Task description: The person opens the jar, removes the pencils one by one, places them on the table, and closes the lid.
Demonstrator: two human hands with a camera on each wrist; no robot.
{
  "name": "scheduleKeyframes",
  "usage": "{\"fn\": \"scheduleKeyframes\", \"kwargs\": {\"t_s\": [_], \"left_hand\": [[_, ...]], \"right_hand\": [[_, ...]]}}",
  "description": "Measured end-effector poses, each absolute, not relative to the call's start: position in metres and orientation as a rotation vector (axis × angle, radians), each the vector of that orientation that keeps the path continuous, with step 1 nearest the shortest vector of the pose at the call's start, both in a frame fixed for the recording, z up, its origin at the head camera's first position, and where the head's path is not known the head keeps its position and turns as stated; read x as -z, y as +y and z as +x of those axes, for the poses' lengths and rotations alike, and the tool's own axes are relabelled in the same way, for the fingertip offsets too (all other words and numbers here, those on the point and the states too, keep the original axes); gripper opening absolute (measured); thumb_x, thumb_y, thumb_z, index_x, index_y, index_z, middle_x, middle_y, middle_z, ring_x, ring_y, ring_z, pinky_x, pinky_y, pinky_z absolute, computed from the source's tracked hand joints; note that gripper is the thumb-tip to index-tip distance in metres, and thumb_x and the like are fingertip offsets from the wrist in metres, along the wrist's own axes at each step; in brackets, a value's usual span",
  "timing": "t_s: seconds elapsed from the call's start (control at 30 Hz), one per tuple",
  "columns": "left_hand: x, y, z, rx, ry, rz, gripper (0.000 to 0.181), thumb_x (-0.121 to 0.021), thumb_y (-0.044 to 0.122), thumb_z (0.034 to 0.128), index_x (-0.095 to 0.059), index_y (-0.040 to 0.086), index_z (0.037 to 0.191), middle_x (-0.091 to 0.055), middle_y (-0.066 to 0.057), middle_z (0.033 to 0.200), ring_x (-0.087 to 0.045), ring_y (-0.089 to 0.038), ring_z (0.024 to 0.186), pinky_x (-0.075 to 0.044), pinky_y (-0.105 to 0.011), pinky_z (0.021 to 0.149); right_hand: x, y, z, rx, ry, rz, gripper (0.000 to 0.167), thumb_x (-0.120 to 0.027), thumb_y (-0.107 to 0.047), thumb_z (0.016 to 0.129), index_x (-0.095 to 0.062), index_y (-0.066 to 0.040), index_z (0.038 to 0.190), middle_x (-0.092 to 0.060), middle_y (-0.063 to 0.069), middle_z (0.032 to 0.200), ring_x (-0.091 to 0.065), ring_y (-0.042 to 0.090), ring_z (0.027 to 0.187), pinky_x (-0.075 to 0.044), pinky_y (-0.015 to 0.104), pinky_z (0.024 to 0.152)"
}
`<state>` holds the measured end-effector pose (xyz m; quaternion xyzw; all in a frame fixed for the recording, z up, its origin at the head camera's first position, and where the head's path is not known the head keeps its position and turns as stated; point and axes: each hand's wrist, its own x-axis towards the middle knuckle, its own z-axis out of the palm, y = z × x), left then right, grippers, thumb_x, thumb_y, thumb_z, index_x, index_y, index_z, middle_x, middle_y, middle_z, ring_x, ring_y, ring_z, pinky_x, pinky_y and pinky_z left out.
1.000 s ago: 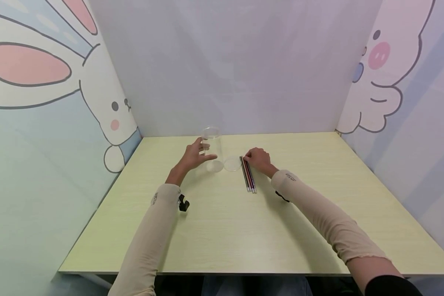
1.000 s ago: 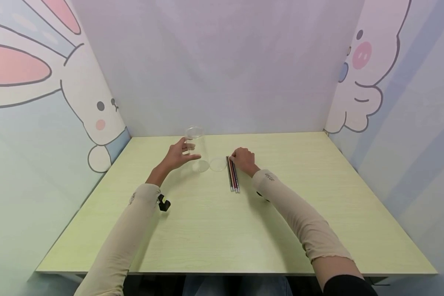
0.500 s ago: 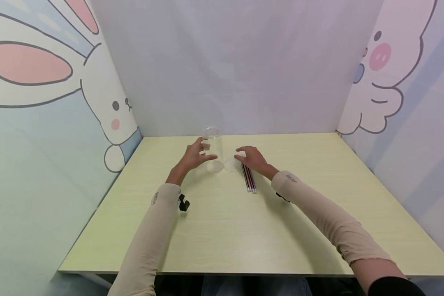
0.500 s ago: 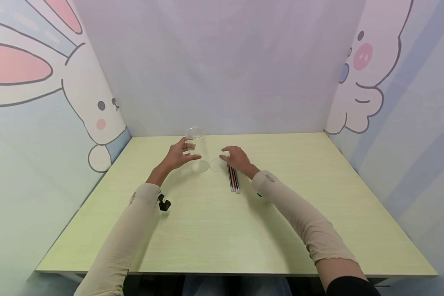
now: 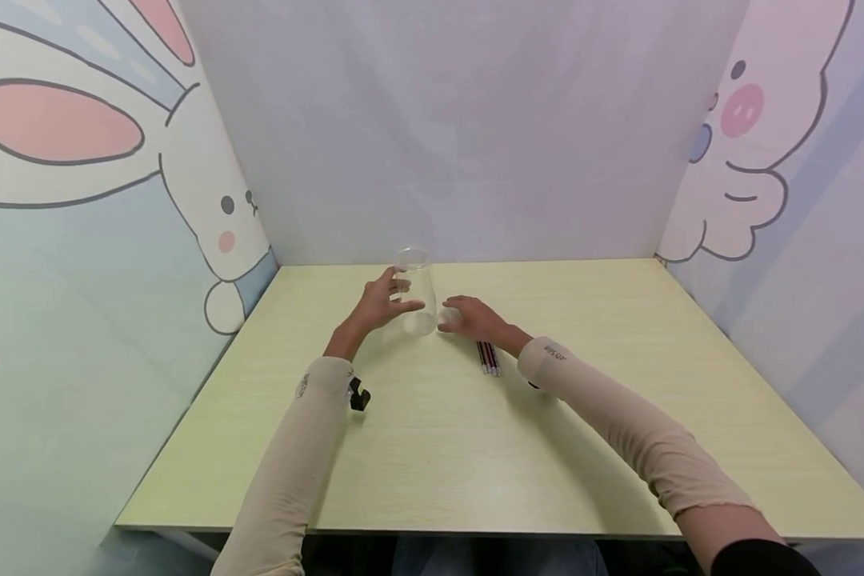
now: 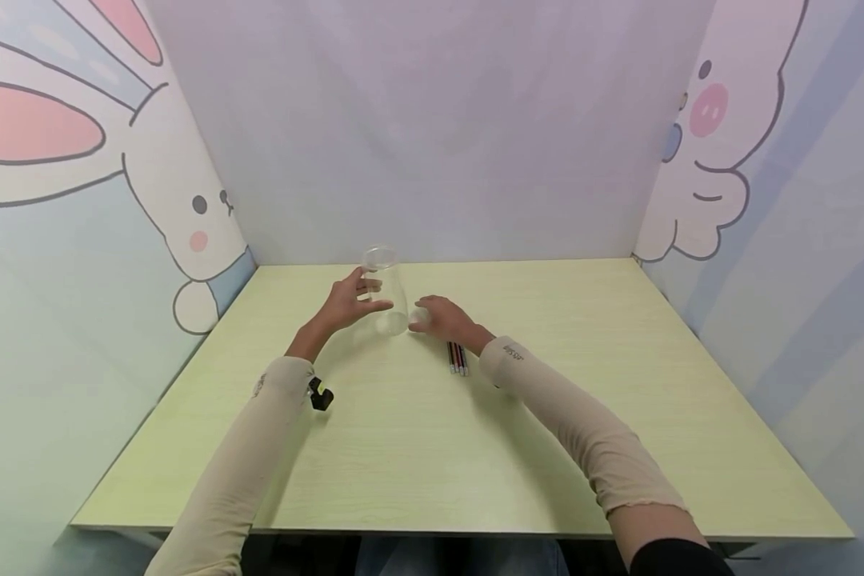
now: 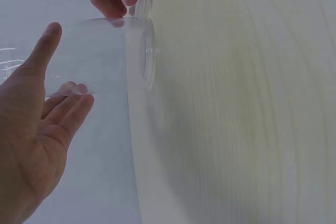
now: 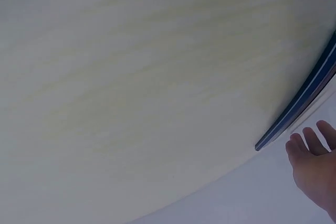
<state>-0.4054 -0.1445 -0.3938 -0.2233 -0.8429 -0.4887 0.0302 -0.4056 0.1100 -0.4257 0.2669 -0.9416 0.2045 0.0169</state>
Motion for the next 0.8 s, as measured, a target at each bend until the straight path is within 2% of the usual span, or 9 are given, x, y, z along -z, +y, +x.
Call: {"fn": "scheduleKeyframes", "kwargs": {"t_s": [0.23, 0.5, 0.8], "left_hand": [[0.3936, -0.1441, -0.4047, 1.505, -2.596, -0.685, 0.083, -0.089, 0.026, 0.0860, -0.041, 0.006, 0.151, -0.060, -0.024, 0.141, -0.057, -0.035, 0.135, -0.053, -0.042, 0.110], [0.3938, -0.1455, -0.4061, 1.471, -2.608, -0.705, 0.082, -0.087, 0.029, 0.0874, -0.041, 0.002, 0.150, -0.059, -0.026, 0.142, -0.057, -0.035, 0.136, -0.053, -0.045, 0.109], [0.3945, -0.1462, -0.4065, 1.478, -2.611, -0.692, 0.083, -0.088, 0.029, 0.0864, -0.041, 0.003, 0.149, -0.060, -0.024, 0.141, -0.057, -0.035, 0.135, -0.053, -0.044, 0.109]], "right_hand": [[0.4279, 0.1082, -0.4046, -0.555, -2.935, 0.866, 0.063, -0.076, -0.036, 0.097, -0.057, 0.002, 0.144, -0.056, 0.020, 0.148, -0.050, 0.036, 0.140, -0.042, 0.047, 0.119], [0.4293, 0.1082, -0.4049, -0.565, -2.925, 0.880, 0.060, -0.076, -0.032, 0.098, -0.058, 0.003, 0.143, -0.057, 0.021, 0.147, -0.050, 0.037, 0.140, -0.042, 0.048, 0.119], [0.4217, 0.1062, -0.4032, -0.579, -2.885, 0.857, 0.060, -0.078, -0.034, 0.096, -0.061, 0.003, 0.140, -0.061, 0.020, 0.143, -0.054, 0.037, 0.136, -0.044, 0.050, 0.117]]}}
